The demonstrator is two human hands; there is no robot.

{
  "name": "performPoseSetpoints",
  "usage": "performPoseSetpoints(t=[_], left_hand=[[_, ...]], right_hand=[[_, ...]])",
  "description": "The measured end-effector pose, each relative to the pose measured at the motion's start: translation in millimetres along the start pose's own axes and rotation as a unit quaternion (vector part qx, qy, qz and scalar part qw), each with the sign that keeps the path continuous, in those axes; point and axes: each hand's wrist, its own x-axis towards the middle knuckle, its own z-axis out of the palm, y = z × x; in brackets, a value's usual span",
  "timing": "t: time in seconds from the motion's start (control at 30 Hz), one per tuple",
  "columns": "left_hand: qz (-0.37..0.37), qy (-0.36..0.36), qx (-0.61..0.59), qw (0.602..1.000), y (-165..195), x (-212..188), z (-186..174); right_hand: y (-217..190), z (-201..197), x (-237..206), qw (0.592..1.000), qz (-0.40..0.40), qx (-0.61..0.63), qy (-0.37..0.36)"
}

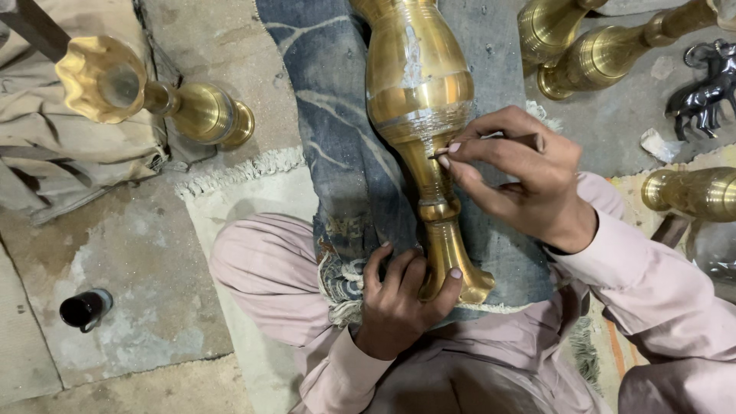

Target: The person sits cross-legged on the floor with a brass vase held against a padded board on their lap. They use a small hand graver to carve decorative lines and patterns into the vase's narrow midsection, steadying the vase with the other hand and briefly setting aside a finished vase part before resuming engraving.

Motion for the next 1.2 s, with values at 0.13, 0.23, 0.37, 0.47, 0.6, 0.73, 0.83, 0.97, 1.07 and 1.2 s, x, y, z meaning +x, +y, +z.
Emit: performPoseSetpoints(t=[0.13,0.23,0.37,0.47,0.6,0.73,0.83,0.97,1.07,1.2], left_hand=[[-0.002,-0.011,-0.004,1.0,0.3,-0.3,-1.8],[-0.007,-0.01,-0.01,1.0,1.6,1.0,-0.8],[-0.008,-0.01,-0.004,1.0,1.9,1.7,-0.4],[-0.007,-0.015,-0.006,1.0,2.4,1.6,0.3],[-0.009,-0.014,-0.002,1.0,3.0,1.2,1.2],[-0.006,-0.014,0.004,1.0,4.7,1.3,2.3],[-0.007,-0.017,0.006,1.0,4.8,0.8,2.4],[-0.007,-0.003,0.009,1.0,6.1,1.4,4.7],[-0.006,-0.005,0.01,1.0,6.2,2.2,4.9],[-0.009,0.002,0.012,1.0,6.9,3.8,5.4]], right_hand=[[2.6,-3.9,-0.5,1.0,-0.01,0.0,-0.023],[9.3,-6.5,4.2,0.999,-0.028,0.023,-0.039],[11.7,-9.5,6.8,0.998,-0.025,0.038,-0.05],[9.3,-9.3,4.9,0.998,-0.026,0.026,-0.041],[10.8,-12.2,5.1,0.998,-0.038,0.022,-0.052],[20.0,-16.4,10.6,0.995,-0.047,0.051,-0.072],[22.2,-14.3,9.6,0.995,-0.053,0.051,-0.068],[22.1,-13.5,5.5,0.995,-0.055,0.058,-0.059],[24.6,-17.8,6.1,0.993,-0.047,0.084,-0.073],[28.8,-17.9,7.8,0.991,-0.059,0.095,-0.075]])
